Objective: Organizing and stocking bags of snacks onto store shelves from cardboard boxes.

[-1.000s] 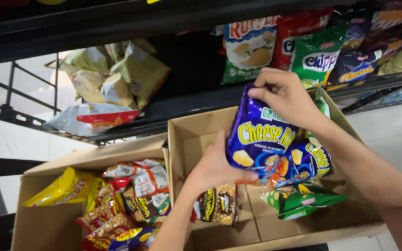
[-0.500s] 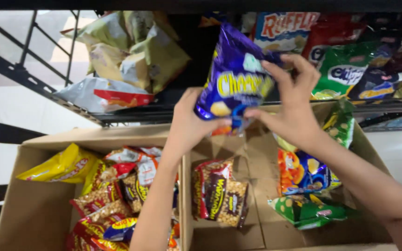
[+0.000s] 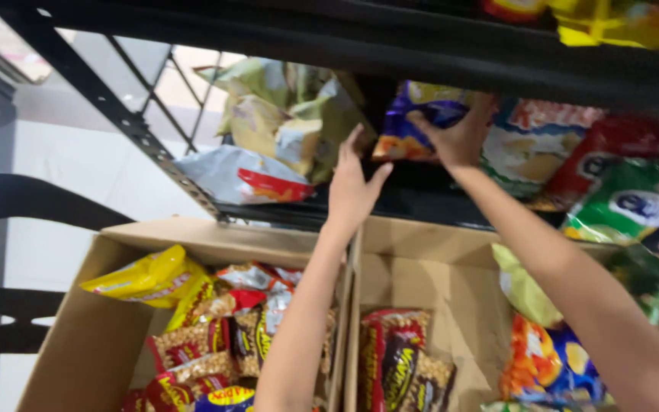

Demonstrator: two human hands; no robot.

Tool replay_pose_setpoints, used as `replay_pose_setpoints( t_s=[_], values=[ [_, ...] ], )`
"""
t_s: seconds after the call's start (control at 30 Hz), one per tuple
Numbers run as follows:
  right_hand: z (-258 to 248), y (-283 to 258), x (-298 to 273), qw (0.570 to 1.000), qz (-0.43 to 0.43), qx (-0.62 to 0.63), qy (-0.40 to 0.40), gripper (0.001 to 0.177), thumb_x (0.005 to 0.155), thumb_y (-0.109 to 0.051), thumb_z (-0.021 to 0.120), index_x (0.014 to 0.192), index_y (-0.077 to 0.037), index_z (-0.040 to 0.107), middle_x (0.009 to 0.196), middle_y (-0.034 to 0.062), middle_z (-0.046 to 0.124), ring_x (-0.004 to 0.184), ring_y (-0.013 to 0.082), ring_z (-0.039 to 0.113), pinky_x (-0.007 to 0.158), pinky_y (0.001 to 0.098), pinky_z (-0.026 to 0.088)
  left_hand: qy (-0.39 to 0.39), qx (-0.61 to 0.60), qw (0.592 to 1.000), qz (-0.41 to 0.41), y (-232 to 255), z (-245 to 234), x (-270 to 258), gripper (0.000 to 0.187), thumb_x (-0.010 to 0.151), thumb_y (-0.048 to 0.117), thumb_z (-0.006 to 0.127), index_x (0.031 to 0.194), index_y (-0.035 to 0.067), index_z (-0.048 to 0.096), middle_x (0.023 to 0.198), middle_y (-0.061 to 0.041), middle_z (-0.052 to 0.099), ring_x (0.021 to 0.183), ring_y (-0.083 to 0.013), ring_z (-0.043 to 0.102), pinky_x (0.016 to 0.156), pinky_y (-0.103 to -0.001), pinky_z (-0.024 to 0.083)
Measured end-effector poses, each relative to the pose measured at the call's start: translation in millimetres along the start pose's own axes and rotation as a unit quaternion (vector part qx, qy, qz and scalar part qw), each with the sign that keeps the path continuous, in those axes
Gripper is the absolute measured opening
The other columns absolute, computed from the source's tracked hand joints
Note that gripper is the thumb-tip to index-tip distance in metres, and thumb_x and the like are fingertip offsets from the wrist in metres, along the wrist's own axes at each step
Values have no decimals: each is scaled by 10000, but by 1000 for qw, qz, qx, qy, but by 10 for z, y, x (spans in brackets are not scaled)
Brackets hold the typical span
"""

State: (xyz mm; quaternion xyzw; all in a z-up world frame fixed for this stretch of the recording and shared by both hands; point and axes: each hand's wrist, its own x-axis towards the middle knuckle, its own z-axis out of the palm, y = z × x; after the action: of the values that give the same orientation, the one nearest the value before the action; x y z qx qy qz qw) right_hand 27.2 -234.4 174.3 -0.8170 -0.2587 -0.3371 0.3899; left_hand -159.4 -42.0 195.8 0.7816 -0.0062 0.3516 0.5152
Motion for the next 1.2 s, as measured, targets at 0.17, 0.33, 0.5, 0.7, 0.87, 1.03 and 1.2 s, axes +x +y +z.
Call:
replay_pose_setpoints(
  t_s=[0.17,0.33,0.5,0.7,0.87,1.03,1.2],
  values=[
    [350,498,423,994,58,-89,-36,961,840,-623,905,1468,-2,528,1493,301,504,1428,494,407,1243,556,283,-141,139,965,-170,-402,32,-192,764,890,182,696,1572,189,351,1134,-108,738,1012,-354,708,866,-470,563],
    [442,468,184,978,32,-196,-65,718,898,-446,830,1415,-18,575,1442,321,530,1365,544,402,1168,622,285,-144,147,971,-119,-415,111,-194,740,870,221,704,1520,195,351,1048,-79,756,866,-359,719,726,-481,578],
    [380,306,121,893,-260,-322,-175,654,818,-262,735,1450,-324,577,1548,188,536,1413,482,402,1111,670,295,-162,190,960,-125,-487,180,-255,713,881,255,700,1514,180,381,1045,-110,738,819,-357,721,672,-481,579],
    [682,1813,245,943,-84,-250,-202,382,1122,-271,530,1424,-44,583,1450,280,557,1379,471,483,1182,550,353,-182,290,937,-66,-578,200,-290,532,913,297,671,1388,120,512,966,-133,710,773,-363,712,642,-485,572],
    [323,612,403,951,183,-42,-244,501,991,-372,624,1359,-33,602,1373,256,568,1263,440,514,1063,506,383,-200,305,928,-72,-584,227,-302,457,925,310,641,1325,111,544,946,-136,707,787,-365,712,650,-506,566],
    [524,1260,218,926,-81,-257,-264,406,1030,-328,642,1374,-121,700,1391,207,647,1291,422,572,1115,498,425,-199,319,924,-65,-579,233,-269,433,925,316,636,1295,104,562,933,-138,708,781,-368,712,664,-506,564],
    [678,1922,230,944,-145,-217,-204,366,1164,-340,615,1402,-64,652,1372,218,639,1272,409,568,1133,502,428,-201,331,919,-70,-570,231,-264,400,940,323,622,1271,103,569,937,-141,713,794,-379,711,695,-522,557]
  ],
)
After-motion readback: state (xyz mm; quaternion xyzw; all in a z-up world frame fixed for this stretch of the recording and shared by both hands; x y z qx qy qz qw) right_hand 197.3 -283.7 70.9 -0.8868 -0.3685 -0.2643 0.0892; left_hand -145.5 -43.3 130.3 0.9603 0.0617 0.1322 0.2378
